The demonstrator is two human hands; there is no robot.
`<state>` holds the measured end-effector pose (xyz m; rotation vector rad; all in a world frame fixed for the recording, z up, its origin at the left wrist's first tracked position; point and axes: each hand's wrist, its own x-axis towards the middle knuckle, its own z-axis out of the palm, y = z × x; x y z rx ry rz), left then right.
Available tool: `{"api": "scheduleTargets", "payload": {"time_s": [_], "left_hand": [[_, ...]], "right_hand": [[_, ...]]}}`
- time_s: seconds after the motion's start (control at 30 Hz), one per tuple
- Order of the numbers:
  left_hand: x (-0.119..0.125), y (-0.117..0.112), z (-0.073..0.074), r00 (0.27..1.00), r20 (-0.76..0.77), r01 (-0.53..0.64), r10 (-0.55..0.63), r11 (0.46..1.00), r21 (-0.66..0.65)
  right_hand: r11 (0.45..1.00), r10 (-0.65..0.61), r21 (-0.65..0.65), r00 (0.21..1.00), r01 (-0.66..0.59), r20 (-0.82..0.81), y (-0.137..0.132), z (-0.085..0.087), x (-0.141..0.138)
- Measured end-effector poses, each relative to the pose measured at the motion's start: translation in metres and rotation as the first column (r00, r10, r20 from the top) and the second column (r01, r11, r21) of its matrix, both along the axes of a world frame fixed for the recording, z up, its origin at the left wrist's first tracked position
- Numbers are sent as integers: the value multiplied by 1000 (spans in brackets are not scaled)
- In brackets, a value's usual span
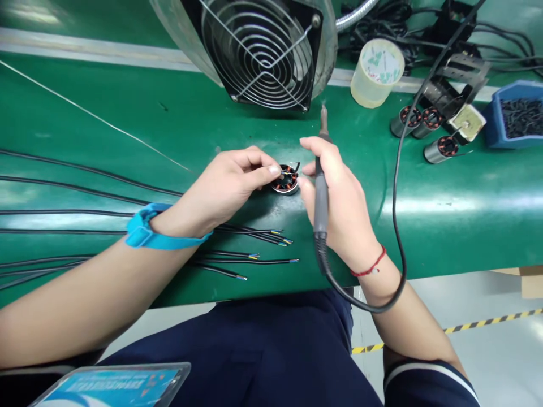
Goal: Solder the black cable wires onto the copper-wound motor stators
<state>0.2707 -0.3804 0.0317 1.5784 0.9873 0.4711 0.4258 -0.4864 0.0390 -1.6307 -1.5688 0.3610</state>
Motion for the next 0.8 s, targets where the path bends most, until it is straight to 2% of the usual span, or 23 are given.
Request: {"api": "scheduleTargets", "payload": {"time_s": [0.13, 0.3, 0.5, 0.63, 0.8], "left_hand": [[0, 1, -1, 1000, 18, 13, -13, 1000, -4], [-2, 1, -3, 998, 60, 27, -27, 1000, 15], [-2, 1, -6, 986, 167, -1, -4, 999, 34], [-2, 2, -7, 978, 206, 3, -10, 999, 34], [-3, 3, -5, 981, 192, 32, -41, 998, 48]], "right_hand": [[999, -33, 27, 999, 32, 22, 13, -17, -7], [994, -77, 76, 997, 76, 7, 14, -35, -12], [972, -60, 232, 995, 40, 81, 15, -35, -11], [971, -45, 239, 993, 17, 113, 18, -35, -13], [973, -56, 229, 996, 38, 74, 20, -37, -10]]}}
